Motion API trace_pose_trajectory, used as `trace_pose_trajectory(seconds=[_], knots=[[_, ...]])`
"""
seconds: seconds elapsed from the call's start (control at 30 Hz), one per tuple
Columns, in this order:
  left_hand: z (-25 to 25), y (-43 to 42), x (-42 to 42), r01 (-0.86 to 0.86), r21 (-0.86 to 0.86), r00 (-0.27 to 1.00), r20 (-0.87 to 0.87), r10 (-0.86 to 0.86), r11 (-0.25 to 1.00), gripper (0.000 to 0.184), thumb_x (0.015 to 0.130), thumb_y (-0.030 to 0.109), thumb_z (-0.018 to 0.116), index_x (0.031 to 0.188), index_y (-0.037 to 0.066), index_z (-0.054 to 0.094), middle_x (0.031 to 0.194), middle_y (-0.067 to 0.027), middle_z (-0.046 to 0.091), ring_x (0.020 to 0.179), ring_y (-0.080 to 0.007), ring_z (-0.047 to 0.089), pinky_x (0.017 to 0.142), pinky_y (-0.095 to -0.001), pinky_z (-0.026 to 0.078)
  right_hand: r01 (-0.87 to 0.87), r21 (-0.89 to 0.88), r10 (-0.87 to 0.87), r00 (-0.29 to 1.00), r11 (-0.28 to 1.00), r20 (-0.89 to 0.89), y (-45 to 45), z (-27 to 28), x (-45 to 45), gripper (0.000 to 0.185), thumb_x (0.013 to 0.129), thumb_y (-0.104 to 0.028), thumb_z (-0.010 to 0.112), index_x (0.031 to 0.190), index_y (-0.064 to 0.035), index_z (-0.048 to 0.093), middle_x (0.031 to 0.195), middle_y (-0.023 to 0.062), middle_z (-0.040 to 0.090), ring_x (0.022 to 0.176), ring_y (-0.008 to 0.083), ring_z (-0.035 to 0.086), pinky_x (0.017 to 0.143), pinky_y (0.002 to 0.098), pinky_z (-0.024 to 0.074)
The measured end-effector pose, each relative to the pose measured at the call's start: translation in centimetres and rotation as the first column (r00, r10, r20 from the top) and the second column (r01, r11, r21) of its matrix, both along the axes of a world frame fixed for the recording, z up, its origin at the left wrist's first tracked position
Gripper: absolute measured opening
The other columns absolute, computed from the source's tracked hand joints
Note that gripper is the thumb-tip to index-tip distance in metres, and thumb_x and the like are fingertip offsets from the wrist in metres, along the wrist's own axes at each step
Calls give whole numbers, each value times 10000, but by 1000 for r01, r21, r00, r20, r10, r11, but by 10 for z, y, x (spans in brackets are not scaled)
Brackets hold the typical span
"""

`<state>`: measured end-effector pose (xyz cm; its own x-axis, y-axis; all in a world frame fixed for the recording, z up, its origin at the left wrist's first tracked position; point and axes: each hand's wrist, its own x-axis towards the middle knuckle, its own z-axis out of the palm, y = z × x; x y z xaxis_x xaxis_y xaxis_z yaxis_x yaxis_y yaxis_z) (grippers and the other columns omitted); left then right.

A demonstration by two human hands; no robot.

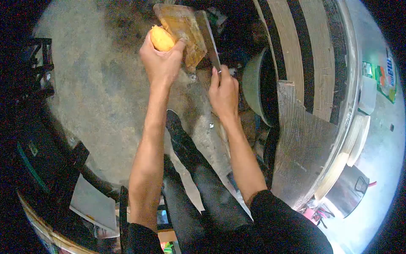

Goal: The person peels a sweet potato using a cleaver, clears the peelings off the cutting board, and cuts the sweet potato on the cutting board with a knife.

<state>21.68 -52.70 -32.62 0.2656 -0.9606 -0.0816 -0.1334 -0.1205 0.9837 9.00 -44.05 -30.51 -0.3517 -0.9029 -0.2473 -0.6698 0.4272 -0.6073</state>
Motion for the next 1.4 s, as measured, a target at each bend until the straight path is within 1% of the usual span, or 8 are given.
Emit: trace_pose_trajectory(seconds=[0.37,0.5,0.63,0.73,0.77,0.9,1.0,1.4], knots=[[19,0,8,-28,-27,986,-164,23,999,250,662,31,676,873,-20,552,786,-64,609,719,-120,557,686,-279,475,-203,-13,200,972,979,-124,-11,-2,-6,254,950,-201,473,923,38,553,734,261,597,689,441,582,599,488,427],[26,0,17,-53,-73,980,-194,38,996,246,670,9,673,879,-23,547,796,-63,607,731,-115,556,691,-275,475,76,-66,-75,997,995,22,-17,-14,-12,299,950,-229,472,907,50,573,748,273,601,694,429,597,613,467,439],[27,-1,16,56,-92,987,-147,-70,994,362,713,-11,714,1041,-49,565,951,-93,641,852,-140,613,772,-273,503,-48,-129,45,999,990,-31,-8,-17,-16,298,944,-230,489,904,54,570,750,270,600,684,424,590,615,466,434],[23,-8,15,-5,-129,977,-211,-23,992,316,697,-8,699,979,-43,560,886,-77,625,812,-127,587,743,-273,488,46,-185,-43,999,982,17,0,-26,-12,275,949,-224,523,827,21,552,626,69,552,499,129,480,462,305,378],[19,-6,14,-41,-142,973,-229,7,989,266,682,-7,680,915,-37,555,820,-61,609,771,-113,563,709,-271,475,226,-101,-178,919,969,353,1,-21,-5,234,960,-225,515,833,-28,513,621,-3,478,478,71,423,407,241,331],[27,-4,21,58,-187,993,-94,-77,981,335,686,7,684,999,-45,575,851,-71,618,789,-115,571,728,-270,480,289,233,-364,588,929,722,2,4,1,199,958,-234,526,861,-72,465,624,-30,394,469,46,355,392,205,305],[26,0,25,30,-173,994,-96,-47,985,346,685,7,686,1010,-45,577,865,-80,629,806,-119,582,743,-269,483,351,227,-376,450,909,810,5,1,-7,209,957,-239,531,857,-74,452,623,-32,384,464,44,352,388,204,307],[41,2,46,-26,-159,991,-134,5,987,356,678,-21,703,1009,-66,582,887,-77,634,833,-118,591,766,-268,486,236,259,-346,500,937,794,-6,15,-19,188,959,-235,512,877,-99,411,639,-29,392,489,57,361,401,212,311]])
